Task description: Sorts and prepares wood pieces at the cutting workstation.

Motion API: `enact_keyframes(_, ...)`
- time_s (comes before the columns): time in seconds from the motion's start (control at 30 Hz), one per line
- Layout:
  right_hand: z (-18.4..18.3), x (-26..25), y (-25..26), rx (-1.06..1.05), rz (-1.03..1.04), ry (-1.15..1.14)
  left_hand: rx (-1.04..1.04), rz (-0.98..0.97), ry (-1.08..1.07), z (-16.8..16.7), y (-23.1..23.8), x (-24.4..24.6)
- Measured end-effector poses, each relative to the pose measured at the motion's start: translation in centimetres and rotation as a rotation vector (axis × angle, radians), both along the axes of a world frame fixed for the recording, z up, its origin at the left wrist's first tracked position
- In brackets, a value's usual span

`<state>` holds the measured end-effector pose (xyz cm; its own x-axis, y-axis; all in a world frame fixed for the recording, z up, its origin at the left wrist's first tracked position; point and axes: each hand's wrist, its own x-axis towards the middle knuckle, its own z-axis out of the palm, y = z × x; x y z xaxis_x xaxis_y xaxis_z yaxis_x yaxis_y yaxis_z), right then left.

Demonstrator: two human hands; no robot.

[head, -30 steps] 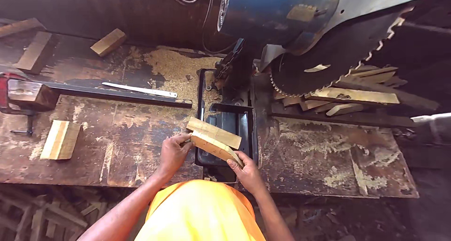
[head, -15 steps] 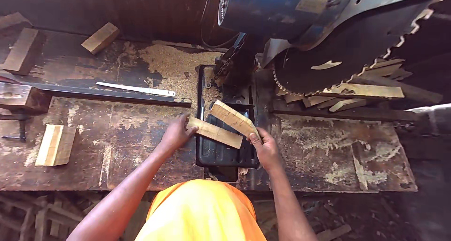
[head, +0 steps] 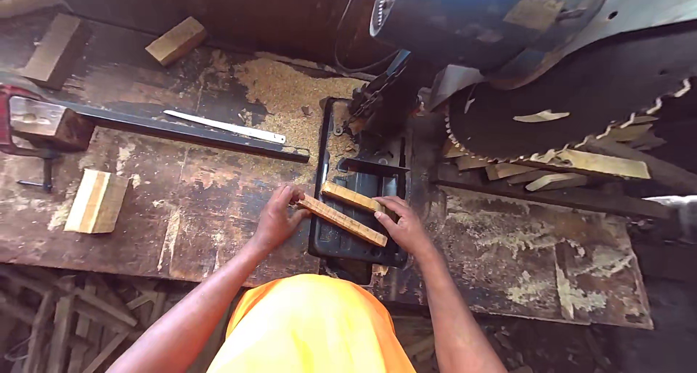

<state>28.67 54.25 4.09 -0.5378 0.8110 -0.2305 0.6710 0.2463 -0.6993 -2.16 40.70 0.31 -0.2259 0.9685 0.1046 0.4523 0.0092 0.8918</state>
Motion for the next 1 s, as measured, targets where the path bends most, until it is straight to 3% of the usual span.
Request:
enact_keyframes(0.33, 1.0, -0.7, -1.3, -0.127, 0.004, 0.085, -0.049, 0.019, -0.03, 0.0, 2.2, 1.9)
enact_keyframes(0.73, 1.1, -2.1, -2.9, 0.064, 0.148, -0.144, 0.102, 0.011, -0.114, -1.7, 1.9, 1.5)
enact_keyframes(1.0, 1.7, -3.4, -3.2, 0.062, 0.072, -0.318, 0.059, 0.052, -0.215, -1.7, 1.8, 1.6)
